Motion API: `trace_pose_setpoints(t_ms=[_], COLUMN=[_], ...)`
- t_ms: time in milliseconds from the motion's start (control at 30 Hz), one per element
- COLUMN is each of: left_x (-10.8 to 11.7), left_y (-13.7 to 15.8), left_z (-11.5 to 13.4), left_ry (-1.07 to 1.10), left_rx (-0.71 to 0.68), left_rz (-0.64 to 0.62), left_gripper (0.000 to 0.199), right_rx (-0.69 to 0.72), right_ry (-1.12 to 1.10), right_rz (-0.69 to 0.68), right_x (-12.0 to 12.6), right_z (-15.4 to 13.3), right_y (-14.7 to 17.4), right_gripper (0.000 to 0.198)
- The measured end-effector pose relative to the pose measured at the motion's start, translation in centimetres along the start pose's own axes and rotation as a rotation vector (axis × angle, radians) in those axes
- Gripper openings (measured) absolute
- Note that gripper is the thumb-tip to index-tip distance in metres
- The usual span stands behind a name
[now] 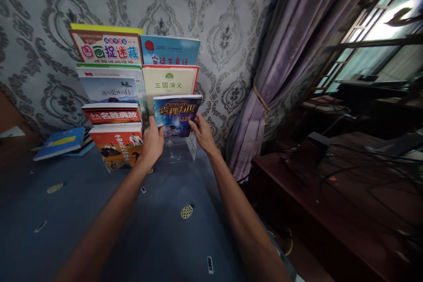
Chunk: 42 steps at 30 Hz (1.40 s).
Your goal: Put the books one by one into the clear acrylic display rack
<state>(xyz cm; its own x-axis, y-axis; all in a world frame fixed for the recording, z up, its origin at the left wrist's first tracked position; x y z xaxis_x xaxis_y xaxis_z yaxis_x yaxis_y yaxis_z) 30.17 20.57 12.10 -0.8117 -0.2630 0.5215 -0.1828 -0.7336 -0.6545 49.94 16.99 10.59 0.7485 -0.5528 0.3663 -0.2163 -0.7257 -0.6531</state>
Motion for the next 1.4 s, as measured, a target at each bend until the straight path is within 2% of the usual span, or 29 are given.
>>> trace_pose_setpoints(t_ms=[133, 333, 533, 700, 1000, 1400], left_x=[-0.3, -0.6, -0.9, -1.2, -0.1, -0.3], left_y=[-0.1, -0.1, -0.1, -0.4, -0.8, -1.3], left_z=[-0.1, -0.3, -0.4, -0.2, 1.3, 1.2], left_ry=[-0.051, -0.154, -0.174, -0.248, -0.374, -0.407], left_rx=[0.05, -0.002, 0.035, 0.041, 0.035, 0.005], left_rz=[-0.06, -0.024, -0.037, -0.04, -0.151, -0.139], left_gripper=[0.028, 0.02, 0.021, 0.024, 0.029, 0.029], right_rx=[-0.009, -0.024, -0.008, -0.009, -0.014, -0.014], right_ry=[0.044, 0.166, 0.205, 0.205, 0.17, 0.064], right_rz=[-0.006, 0.029, 0.073, 0.115, 0.242, 0.256], right_x=[0.1, -0.3, -0.7, -1.2, -1.7, -1.7], right_z=[0.0, 0.5, 1.3, 1.4, 0.4, 0.8], right_y=[0.2, 0.2, 0.1, 0.2, 0.6, 0.3], right_gripper=[0.03, 0.025, 0.02, 0.025, 0.034, 0.045])
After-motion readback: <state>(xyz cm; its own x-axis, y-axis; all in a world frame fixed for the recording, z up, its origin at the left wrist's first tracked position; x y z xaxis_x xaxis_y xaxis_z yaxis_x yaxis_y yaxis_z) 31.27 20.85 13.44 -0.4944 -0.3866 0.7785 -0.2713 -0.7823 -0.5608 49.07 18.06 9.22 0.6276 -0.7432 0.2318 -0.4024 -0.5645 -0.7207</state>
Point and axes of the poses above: each hand's wrist, its own y-axis away from the middle knuckle, its own x-axis out of the back of the hand, z = x × y, the point moved 1 cm from there along -y, towards the middle knuckle, and after that the axes turned 3 degrees about -x, right-handed, at the moved point
